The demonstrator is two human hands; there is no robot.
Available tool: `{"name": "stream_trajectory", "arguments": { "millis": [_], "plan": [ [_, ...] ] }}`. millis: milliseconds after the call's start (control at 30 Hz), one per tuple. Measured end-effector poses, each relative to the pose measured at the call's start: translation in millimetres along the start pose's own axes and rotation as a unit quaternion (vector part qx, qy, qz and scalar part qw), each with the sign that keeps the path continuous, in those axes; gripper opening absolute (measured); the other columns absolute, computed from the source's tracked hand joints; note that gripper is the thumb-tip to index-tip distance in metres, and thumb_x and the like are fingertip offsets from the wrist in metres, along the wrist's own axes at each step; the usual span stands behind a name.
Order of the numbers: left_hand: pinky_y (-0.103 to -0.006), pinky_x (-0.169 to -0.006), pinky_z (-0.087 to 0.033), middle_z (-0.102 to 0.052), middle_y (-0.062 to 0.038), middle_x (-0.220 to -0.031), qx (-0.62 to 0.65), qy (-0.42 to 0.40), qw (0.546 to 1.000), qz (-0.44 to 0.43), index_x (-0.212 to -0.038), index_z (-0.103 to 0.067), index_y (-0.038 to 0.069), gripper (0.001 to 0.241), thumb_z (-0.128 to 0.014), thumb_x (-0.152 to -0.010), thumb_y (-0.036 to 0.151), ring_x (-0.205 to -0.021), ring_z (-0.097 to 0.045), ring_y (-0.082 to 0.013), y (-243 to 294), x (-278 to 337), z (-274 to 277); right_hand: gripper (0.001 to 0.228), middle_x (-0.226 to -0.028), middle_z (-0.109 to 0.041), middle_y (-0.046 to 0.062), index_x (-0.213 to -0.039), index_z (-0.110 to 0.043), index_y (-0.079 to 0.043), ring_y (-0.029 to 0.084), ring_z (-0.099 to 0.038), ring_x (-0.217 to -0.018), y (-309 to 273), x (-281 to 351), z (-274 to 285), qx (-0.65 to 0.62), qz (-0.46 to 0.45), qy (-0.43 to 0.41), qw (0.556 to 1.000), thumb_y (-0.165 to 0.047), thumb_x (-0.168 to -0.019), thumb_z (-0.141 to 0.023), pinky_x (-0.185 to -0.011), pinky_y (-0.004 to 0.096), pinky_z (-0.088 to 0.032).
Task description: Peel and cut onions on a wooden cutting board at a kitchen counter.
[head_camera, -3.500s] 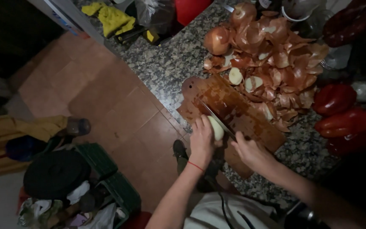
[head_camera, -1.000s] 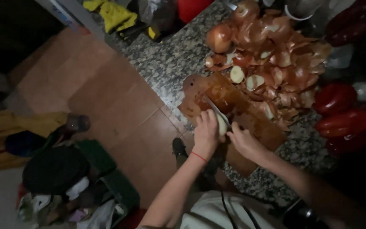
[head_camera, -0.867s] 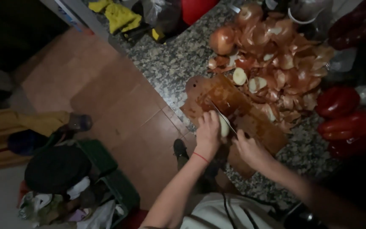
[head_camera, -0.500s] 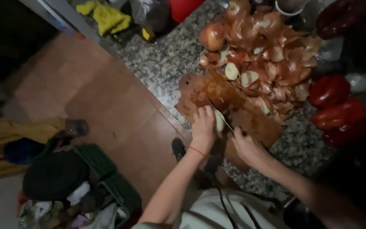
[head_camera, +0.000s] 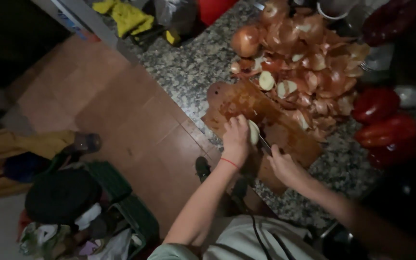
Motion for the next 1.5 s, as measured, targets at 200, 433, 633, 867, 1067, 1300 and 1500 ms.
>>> {"name": "stream_trajectory", "arguments": {
  "millis": [200,433,633,867,1067,1300,1500],
  "plan": [
    [-0.041,-0.079,-0.061,-0.055,-0.018,-0.12,-0.022,0.019,0.999,-0.022,-0.13,-0.044,-0.001,0.084,-0.091,-0.062,0.018,-0.113,-0.058,-0.0399,-8.9,-1.1,-11.5,0.03,-0.058,-0.052,0.011,-0.113,-0.046,0.012,0.025,-0.048,-0.043,8.3,-31.1,-17.3,-0.049,0.089,0.082,0.991,-0.017,-0.107,-0.051,-0.042,0.042,-0.035],
    [-0.0435,-0.079,-0.06,-0.054,-0.02,-0.12,0.005,-0.003,1.0,-0.008,-0.127,-0.043,-0.001,0.092,-0.096,-0.055,0.021,-0.113,-0.057,-0.0421,4.6,2.2,29.1,0.034,-0.057,-0.053,0.012,-0.122,-0.043,0.01,0.026,-0.05,-0.043,-2.3,-9.4,-16.3,-0.015,0.048,0.065,0.997,-0.019,-0.107,-0.049,-0.043,0.043,-0.037],
    [-0.0468,-0.083,-0.058,-0.053,-0.019,-0.122,0.044,-0.055,0.998,0.004,-0.129,-0.042,0.001,0.103,-0.099,-0.048,0.024,-0.114,-0.056,-0.0422,-11.6,7.8,29.4,0.04,-0.055,-0.054,0.012,-0.133,-0.039,0.008,0.028,-0.052,-0.044,-5.5,24.1,-14.8,0.014,-0.018,0.052,0.998,-0.021,-0.107,-0.048,-0.044,0.044,-0.04],
    [-0.0512,-0.098,-0.049,-0.055,-0.02,-0.121,0.222,0.03,0.968,-0.117,-0.129,-0.048,0.003,0.094,-0.098,-0.058,0.037,-0.114,-0.056,-0.0417,-71.0,33.3,26.9,0.042,-0.061,-0.06,0.013,-0.13,-0.041,0.008,0.025,-0.057,-0.049,49.0,3.9,-19.4,0.037,0.015,0.117,0.992,-0.024,-0.104,-0.05,-0.044,0.042,-0.046],
    [-0.0525,-0.109,-0.042,-0.052,-0.02,-0.134,0.287,0.079,0.944,-0.144,-0.145,-0.046,0.005,0.112,-0.097,-0.057,0.051,-0.129,-0.049,-0.0396,-68.5,51.3,52.4,0.034,-0.064,-0.063,0.015,-0.126,-0.048,-0.001,0.03,-0.058,-0.049,59.3,20.2,59.4,0.061,-0.065,0.163,0.983,-0.03,-0.109,-0.045,-0.047,0.046,-0.047],
    [-0.0529,-0.12,-0.04,-0.044,-0.02,-0.146,0.296,0.129,0.921,-0.219,-0.15,-0.04,0.006,0.107,-0.094,-0.068,0.048,-0.142,-0.043,-0.0405,-48.4,26.1,13.4,0.034,-0.068,-0.067,0.021,-0.131,-0.045,-0.004,0.038,-0.064,-0.055,37.0,51.3,73.0,-0.012,-0.119,0.138,0.983,-0.03,-0.108,-0.042,-0.053,0.053,-0.05],
    [-0.0518,-0.12,-0.042,-0.039,-0.021,-0.153,0.343,0.11,0.919,-0.163,-0.156,-0.035,0.006,0.107,-0.091,-0.072,0.042,-0.144,-0.042,-0.0417,-20.9,18.6,-19.7,0.036,-0.079,-0.07,0.022,-0.127,-0.043,0.003,0.036,-0.069,-0.062,1.0,59.7,38.3,-0.113,0.134,0.232,0.957,-0.024,-0.104,-0.042,-0.044,0.047,-0.053]
  ]
}}
Point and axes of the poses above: each hand's wrist, its own x-axis away from the middle knuckle, its own z-axis out of the back of the hand, y = z × x, the point moved 5 cm from there along -x, towards the middle knuckle
